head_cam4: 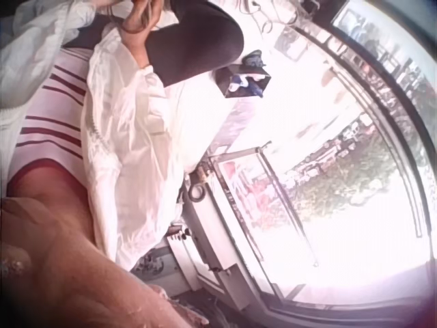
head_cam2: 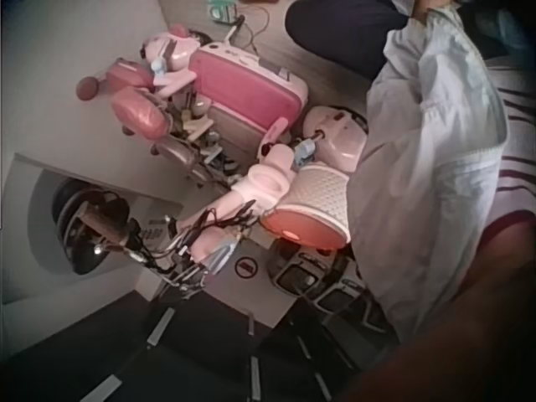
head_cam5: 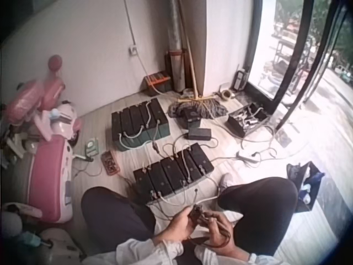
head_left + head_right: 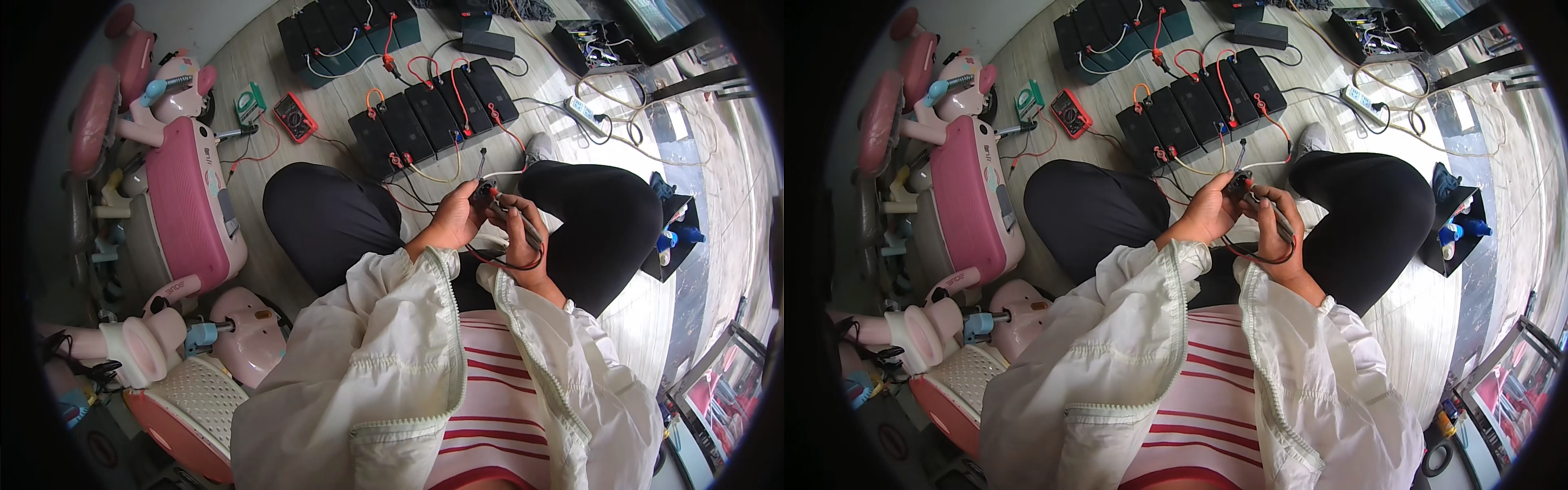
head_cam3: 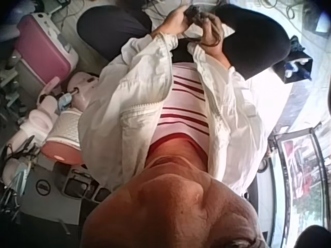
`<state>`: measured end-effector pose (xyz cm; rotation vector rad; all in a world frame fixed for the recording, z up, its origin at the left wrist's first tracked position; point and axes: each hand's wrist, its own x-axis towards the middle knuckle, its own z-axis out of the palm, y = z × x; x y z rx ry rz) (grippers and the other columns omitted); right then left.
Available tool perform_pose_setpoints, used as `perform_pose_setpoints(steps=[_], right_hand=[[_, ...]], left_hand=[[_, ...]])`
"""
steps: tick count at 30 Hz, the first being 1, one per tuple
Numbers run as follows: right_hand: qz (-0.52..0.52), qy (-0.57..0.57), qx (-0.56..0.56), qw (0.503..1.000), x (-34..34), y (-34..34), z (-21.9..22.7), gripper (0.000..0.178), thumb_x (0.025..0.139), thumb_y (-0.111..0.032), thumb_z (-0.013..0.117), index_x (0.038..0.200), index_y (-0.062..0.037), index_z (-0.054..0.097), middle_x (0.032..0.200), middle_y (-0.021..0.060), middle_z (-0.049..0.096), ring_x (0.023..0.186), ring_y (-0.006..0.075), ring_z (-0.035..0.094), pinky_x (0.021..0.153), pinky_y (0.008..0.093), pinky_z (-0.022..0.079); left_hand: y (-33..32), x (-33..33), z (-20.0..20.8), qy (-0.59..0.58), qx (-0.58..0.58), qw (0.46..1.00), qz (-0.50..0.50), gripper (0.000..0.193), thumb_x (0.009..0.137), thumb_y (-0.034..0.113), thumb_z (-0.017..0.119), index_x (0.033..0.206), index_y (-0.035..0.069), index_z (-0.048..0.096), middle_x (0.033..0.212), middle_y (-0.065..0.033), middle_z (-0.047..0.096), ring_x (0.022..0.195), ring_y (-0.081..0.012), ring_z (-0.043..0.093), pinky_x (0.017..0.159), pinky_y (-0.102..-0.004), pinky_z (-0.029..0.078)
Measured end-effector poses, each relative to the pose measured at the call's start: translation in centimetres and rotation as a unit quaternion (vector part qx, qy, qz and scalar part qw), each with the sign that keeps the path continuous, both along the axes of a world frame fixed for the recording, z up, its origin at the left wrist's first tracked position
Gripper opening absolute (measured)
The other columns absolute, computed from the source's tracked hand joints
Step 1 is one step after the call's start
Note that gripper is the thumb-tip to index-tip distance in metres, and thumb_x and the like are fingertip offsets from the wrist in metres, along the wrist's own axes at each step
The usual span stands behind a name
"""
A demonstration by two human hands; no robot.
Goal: The person sits on the floor and connects wires to a series of black battery packs using a multimeter. They attach probes to terminals, adjust connections, and test the circuit.
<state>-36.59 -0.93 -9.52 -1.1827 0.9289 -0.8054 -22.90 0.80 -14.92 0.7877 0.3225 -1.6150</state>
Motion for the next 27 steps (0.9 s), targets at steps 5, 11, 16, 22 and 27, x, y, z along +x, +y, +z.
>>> perform_pose_setpoints(steps=[5,11,16,22,27], right_hand=[[0.001,0.003,-0.003,1.0,-0.04,0.01,0.01,0.031,0.102,-0.022,0.044,0.115,0.0057,0.052,0.114,0.0165,0.061,0.1,0.0225,0.065,0.09,0.0331,0.054],[0.001,0.001,0.002,1.0,-0.14,-0.03,-0.12,0.03,0.102,-0.02,0.044,0.115,0.0057,0.052,0.114,0.0168,0.061,0.1,0.0226,0.065,0.09,0.0334,0.054],[0.0,0.002,-0.003,1.0,-0.1,-0.01,-0.19,0.03,0.102,-0.019,0.044,0.115,0.0056,0.052,0.114,0.0169,0.061,0.099,0.0226,0.066,0.09,0.0337,0.054],[-0.003,0.001,-0.005,1.0,-0.01,0.07,-0.04,0.029,0.102,-0.019,0.044,0.115,0.0054,0.053,0.113,0.0164,0.062,0.098,0.0223,0.066,0.089,0.0331,0.054],[-0.011,-0.018,0.015,1.0,-0.1,0.08,-0.1,0.027,0.1,-0.016,0.047,0.114,0.0061,0.054,0.113,0.0161,0.06,0.098,0.0225,0.065,0.088,0.0326,0.054]], left_hand=[[-0.06,-0.01,0.03,0.003,-0.003,1.0,-0.002,0.021,0.098,0.024,0.047,0.099,0.007,0.06,0.09,-0.0045,0.066,0.081,-0.0156,0.061,0.067,-0.0291,0.046],[-0.15,-0.03,0.15,0.003,0.01,1.0,-0.008,0.021,0.097,0.024,0.048,0.098,0.007,0.06,0.089,-0.0045,0.066,0.079,-0.0159,0.06,0.067,-0.0291,0.046],[-0.2,-0.03,0.27,0.01,0.02,1.0,-0.004,0.021,0.097,0.024,0.048,0.096,0.007,0.06,0.088,-0.0051,0.066,0.078,-0.0162,0.06,0.067,-0.0293,0.046],[0.05,0.25,-0.67,0.018,-0.012,0.999,-0.041,0.029,0.098,0.028,0.044,0.097,0.004,0.062,0.089,-0.0078,0.067,0.079,-0.0202,0.062,0.07,-0.0329,0.048],[0.01,0.21,-0.18,0.013,0.001,0.997,-0.075,0.036,0.099,0.03,0.04,0.097,0.002,0.062,0.093,-0.0111,0.068,0.083,-0.0233,0.063,0.076,-0.0354,0.049]])
